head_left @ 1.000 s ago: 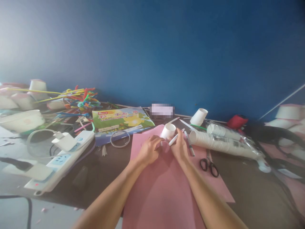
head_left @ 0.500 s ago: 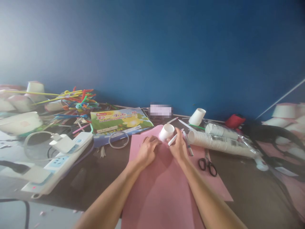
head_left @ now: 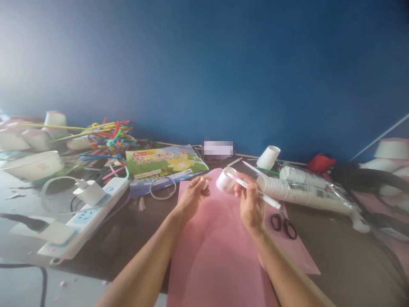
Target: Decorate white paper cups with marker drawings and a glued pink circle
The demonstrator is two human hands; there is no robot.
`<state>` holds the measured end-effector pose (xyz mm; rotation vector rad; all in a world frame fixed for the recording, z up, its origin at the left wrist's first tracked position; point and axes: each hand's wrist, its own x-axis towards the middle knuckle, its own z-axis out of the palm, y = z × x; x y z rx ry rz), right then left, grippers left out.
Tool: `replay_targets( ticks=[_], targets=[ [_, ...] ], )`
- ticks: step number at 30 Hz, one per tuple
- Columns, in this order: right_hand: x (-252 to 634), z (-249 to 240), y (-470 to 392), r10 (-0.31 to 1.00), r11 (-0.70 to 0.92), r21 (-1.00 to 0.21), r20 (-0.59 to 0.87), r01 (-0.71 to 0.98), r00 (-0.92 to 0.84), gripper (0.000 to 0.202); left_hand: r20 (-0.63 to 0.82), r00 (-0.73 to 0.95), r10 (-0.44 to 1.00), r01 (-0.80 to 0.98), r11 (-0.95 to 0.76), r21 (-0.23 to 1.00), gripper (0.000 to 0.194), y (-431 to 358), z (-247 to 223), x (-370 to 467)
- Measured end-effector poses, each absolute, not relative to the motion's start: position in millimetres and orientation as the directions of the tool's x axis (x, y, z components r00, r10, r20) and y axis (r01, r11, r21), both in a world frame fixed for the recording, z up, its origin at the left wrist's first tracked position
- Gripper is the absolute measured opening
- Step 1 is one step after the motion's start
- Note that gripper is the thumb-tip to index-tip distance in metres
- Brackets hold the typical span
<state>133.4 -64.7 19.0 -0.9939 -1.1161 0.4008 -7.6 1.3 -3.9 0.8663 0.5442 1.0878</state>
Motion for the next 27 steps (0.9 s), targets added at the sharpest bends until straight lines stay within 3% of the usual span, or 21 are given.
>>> replay_targets(
  ticks=[6, 17, 27],
  targets=[
    [127.9, 20.4, -60.8, 0.839, 0.442, -0.887, 0.356, -0.133, 0.413, 0.017, -0.028, 0.484, 0.875, -0.609, 0.360, 0.706, 0.015, 2.6, 1.1, -8.8],
    [131.2, 18.1, -57.6, 0.861, 0.426, -0.883, 0.328, -0.199, 0.388, 0.007, -0.062, 0.467, 0.882, -0.649, 0.389, 0.653, 0.017, 5.5, 2.5, -11.6],
    [129.1, 21.6, -59.0, 0.864, 0.400, -0.906, 0.322, -0.140, 0.387, 0.007, -0.078, 0.466, 0.881, -0.591, 0.376, 0.713, 0.018, 5.1, -1.1, -14.1]
  ],
)
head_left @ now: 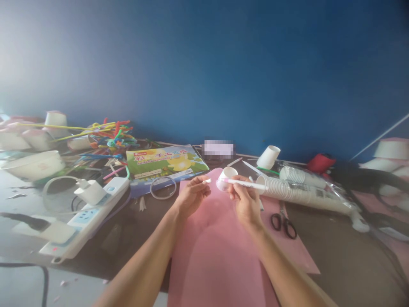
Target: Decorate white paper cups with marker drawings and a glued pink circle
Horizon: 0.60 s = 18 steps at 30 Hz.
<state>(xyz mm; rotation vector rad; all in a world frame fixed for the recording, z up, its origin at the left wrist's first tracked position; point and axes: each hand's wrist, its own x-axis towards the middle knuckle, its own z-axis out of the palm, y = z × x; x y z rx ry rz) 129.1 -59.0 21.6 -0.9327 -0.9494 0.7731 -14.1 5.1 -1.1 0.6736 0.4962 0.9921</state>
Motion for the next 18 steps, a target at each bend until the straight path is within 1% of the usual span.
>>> replay_targets(
  ticks=[3, 9, 12, 16, 18],
  targets=[
    [129.7, 20.1, -58.0, 0.865, 0.401, -0.908, 0.333, -0.120, 0.375, 0.007, -0.060, 0.481, 0.875, -0.576, 0.367, 0.731, 0.017, 5.4, -2.6, -14.0],
    [131.1, 18.7, -58.2, 0.883, 0.361, -0.933, 0.337, -0.014, 0.326, 0.014, -0.013, 0.505, 0.863, -0.562, 0.340, 0.754, 0.012, 5.6, -3.6, -12.6],
    [131.6, 16.9, -58.8, 0.893, 0.352, -0.936, 0.340, 0.013, 0.296, 0.013, 0.009, 0.518, 0.856, -0.545, 0.322, 0.774, 0.011, 4.4, -3.0, -12.3],
    [132.4, 14.2, -58.6, 0.911, 0.322, -0.946, 0.322, 0.044, 0.257, 0.012, 0.020, 0.509, 0.860, -0.499, 0.276, 0.822, 0.013, 1.8, -0.6, -11.1],
    [132.7, 14.4, -58.5, 0.917, 0.310, -0.948, 0.317, 0.065, 0.242, 0.015, 0.032, 0.478, 0.878, -0.450, 0.214, 0.867, 0.015, 0.2, 0.6, -9.8]
  ],
)
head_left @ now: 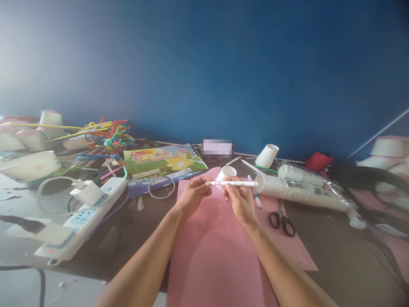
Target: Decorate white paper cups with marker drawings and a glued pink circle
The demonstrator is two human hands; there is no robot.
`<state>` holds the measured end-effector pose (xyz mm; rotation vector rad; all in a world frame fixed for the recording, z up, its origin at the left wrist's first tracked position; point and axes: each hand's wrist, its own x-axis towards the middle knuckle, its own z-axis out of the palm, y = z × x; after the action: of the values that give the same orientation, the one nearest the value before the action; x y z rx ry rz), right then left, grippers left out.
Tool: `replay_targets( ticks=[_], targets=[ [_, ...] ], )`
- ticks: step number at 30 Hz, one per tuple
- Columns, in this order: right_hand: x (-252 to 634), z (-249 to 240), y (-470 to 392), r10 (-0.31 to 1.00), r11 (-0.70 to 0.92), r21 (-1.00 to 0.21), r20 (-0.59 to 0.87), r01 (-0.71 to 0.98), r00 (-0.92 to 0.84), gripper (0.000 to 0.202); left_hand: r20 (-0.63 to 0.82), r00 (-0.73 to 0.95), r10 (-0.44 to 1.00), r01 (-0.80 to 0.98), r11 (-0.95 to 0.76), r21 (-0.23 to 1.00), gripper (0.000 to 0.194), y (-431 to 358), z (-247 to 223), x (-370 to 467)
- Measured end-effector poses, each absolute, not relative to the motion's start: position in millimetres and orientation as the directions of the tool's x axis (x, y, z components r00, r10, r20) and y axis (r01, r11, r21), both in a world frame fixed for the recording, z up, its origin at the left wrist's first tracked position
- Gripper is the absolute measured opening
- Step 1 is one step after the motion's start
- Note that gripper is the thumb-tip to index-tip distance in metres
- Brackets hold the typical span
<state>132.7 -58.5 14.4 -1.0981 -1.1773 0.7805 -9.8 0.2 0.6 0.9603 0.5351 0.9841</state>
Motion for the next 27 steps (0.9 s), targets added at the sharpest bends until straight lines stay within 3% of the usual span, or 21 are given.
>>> replay_targets(
  ticks=[6, 18, 27],
  targets=[
    [130.7, 19.0, -58.3, 0.903, 0.322, -0.939, 0.343, 0.122, 0.260, 0.027, 0.113, 0.491, 0.864, -0.239, 0.009, 0.971, 0.023, -5.5, 2.6, -6.2],
    [123.7, 16.1, -56.6, 0.885, 0.328, -0.936, 0.351, 0.125, 0.308, 0.027, 0.121, 0.512, 0.850, -0.042, -0.116, 0.992, 0.035, -12.4, 12.0, -4.7],
    [119.2, 4.7, -55.1, 0.877, 0.301, -0.944, 0.329, 0.134, 0.349, 0.029, 0.148, 0.488, 0.860, -0.009, -0.164, 0.986, 0.038, -15.8, 7.6, -0.9]
  ],
)
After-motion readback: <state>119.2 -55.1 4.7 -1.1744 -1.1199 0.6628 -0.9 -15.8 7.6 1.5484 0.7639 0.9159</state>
